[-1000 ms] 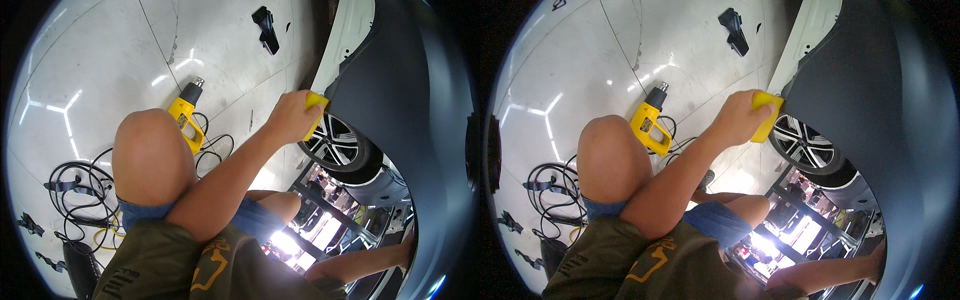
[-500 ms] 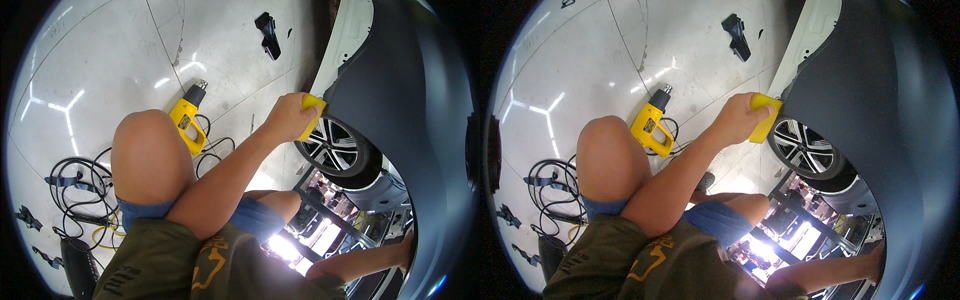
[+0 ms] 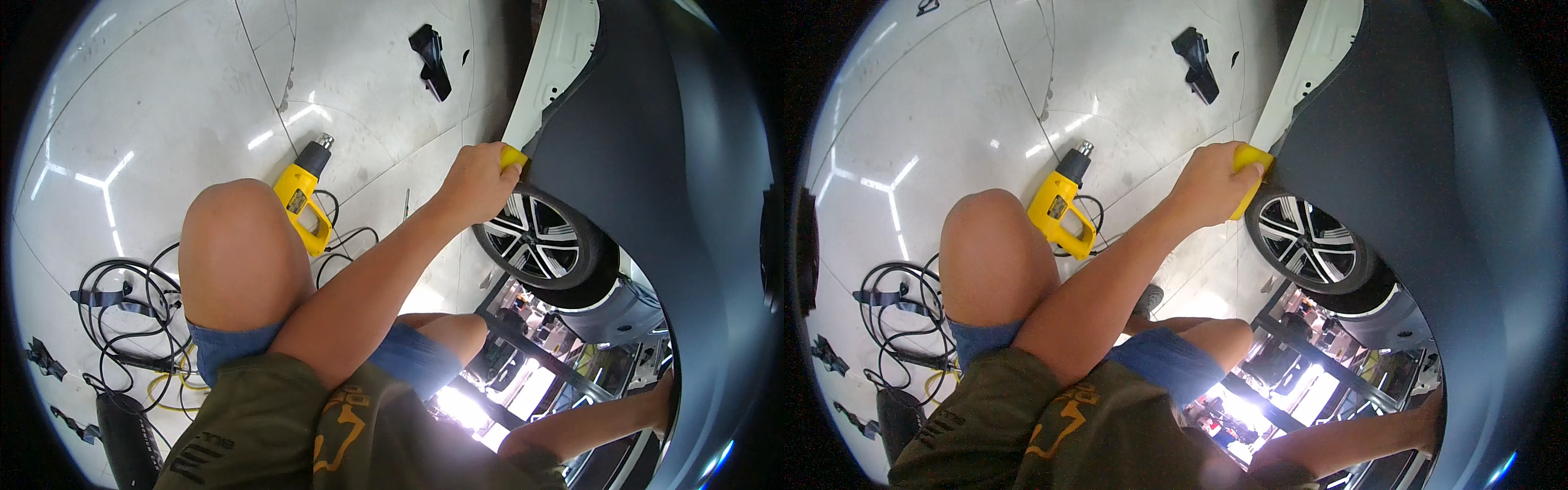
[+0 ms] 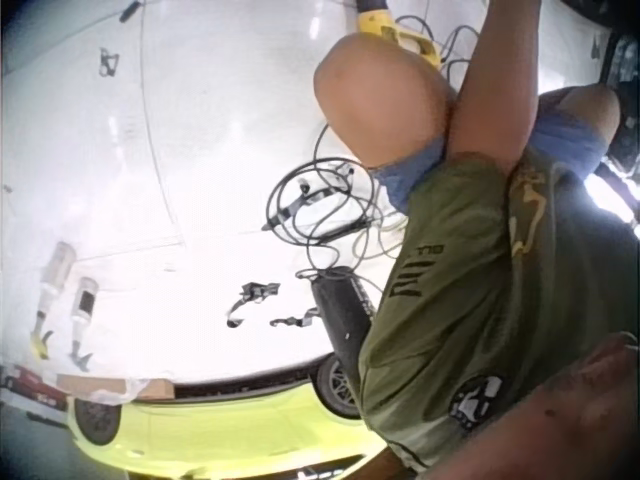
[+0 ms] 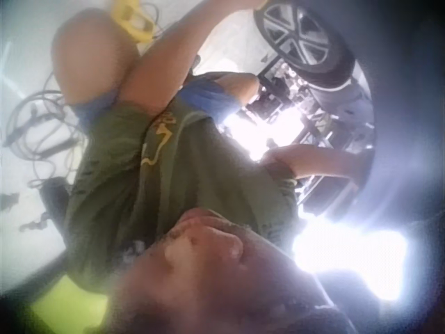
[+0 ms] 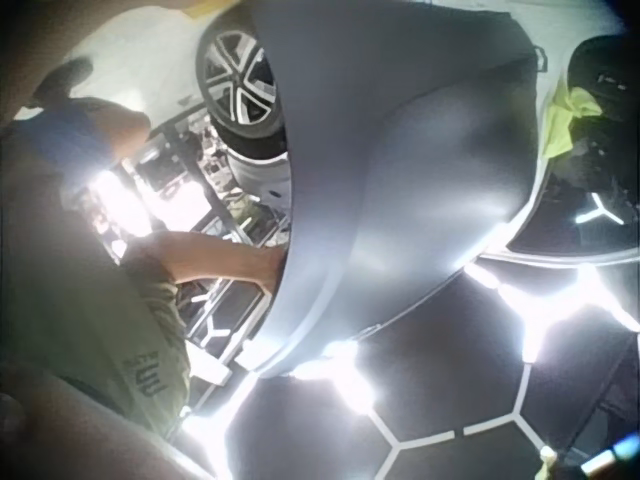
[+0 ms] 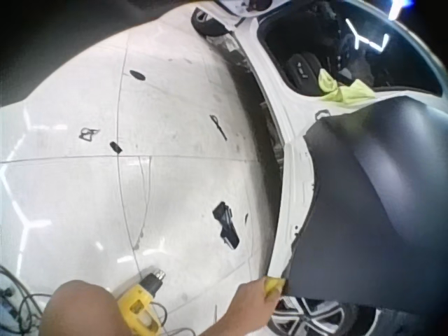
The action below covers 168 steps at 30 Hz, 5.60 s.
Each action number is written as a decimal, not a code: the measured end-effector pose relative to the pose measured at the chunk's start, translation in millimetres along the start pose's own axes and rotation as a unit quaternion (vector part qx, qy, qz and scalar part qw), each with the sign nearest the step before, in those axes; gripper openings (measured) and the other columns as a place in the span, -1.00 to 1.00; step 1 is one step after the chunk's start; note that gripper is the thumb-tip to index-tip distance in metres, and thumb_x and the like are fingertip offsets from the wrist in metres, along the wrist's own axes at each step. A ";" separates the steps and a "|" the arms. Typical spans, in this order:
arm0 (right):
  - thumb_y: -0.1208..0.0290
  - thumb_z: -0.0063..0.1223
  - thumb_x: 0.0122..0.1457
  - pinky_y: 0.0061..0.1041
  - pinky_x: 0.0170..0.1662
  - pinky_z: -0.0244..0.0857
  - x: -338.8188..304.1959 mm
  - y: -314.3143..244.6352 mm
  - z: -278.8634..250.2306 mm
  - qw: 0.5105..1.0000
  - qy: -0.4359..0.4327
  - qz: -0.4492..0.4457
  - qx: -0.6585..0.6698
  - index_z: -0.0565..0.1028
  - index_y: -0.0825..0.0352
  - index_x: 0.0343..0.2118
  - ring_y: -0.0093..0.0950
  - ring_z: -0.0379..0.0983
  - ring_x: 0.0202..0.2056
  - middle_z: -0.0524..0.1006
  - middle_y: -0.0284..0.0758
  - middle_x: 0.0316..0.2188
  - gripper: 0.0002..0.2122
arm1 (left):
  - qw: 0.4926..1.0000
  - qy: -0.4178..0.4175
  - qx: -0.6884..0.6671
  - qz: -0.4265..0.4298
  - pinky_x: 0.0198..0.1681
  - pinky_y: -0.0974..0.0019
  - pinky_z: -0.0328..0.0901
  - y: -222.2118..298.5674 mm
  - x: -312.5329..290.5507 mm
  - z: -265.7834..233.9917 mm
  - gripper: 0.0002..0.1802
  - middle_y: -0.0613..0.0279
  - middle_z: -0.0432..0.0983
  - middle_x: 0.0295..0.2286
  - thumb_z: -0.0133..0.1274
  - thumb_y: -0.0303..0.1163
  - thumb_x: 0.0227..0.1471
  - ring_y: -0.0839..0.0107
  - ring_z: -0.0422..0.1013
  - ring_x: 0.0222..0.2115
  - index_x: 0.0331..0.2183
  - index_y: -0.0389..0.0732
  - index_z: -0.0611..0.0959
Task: The person applies a black vinyl wrap to a white car door using a yellow heat gun to warm the material, a squeegee to smooth it, and a knife to trim excess. They also use a yellow cloth to wipe the surface and a scraper to remove old adhesive.
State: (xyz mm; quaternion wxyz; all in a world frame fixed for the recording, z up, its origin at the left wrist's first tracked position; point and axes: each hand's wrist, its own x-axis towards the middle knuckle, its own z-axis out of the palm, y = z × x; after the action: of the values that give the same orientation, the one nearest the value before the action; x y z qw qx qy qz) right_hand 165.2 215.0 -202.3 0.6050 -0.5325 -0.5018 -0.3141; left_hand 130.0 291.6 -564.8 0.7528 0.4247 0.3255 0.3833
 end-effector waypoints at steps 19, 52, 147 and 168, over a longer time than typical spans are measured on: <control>-0.07 -0.26 0.20 0.12 0.21 -0.18 1.3 -5.4 -1.9 0.999 0.016 -0.003 0.040 0.34 0.24 0.10 -0.16 0.14 0.19 0.28 -0.15 0.15 -0.45 | 0.997 -0.006 0.072 -0.031 -0.27 0.12 0.38 6.6 42.3 1.2 -0.60 -0.21 0.54 -0.38 0.06 -0.24 -0.02 -0.06 0.50 -0.34 -0.26 -0.40 0.60; -0.18 -0.17 0.12 0.18 0.22 -0.28 1.1 -4.3 -0.1 0.999 0.018 0.019 0.037 0.28 0.15 0.15 -0.15 0.03 0.24 0.21 -0.16 0.19 -0.37 | 0.979 -0.047 -0.194 -0.047 -0.28 0.35 0.37 -20.7 -19.9 -8.1 -0.59 0.06 0.55 -0.35 0.05 -0.23 0.10 0.37 0.47 -0.39 -0.14 -0.36 0.56; -0.23 -0.39 0.18 0.22 0.23 -0.37 93.3 56.2 -158.6 0.906 -0.119 0.113 0.391 -0.06 0.06 0.31 -0.06 -0.29 0.32 -0.15 -0.19 0.33 -0.30 | 0.998 0.017 0.048 0.043 -0.33 0.35 0.37 53.3 -37.3 5.1 -0.66 -0.05 0.56 -0.44 0.03 -0.28 0.07 0.28 0.51 -0.43 -0.17 -0.30 0.59; -0.19 -0.38 0.20 0.20 0.24 -0.35 68.7 38.6 -122.8 0.968 -0.123 0.074 0.208 0.03 0.08 0.28 -0.11 -0.23 0.32 -0.09 -0.21 0.32 -0.34 | 0.984 0.000 0.147 0.097 -0.29 0.28 0.36 -1.8 -16.3 13.6 -0.70 -0.07 0.57 -0.38 0.03 -0.36 0.08 0.21 0.51 -0.40 -0.15 -0.27 0.59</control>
State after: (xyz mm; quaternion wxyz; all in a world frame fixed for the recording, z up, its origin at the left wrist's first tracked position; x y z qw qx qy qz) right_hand 254.5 117.0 -141.6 0.6576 -0.4655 -0.5855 -0.0892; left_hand 133.7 271.8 -557.9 0.6412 0.5608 0.3354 0.4024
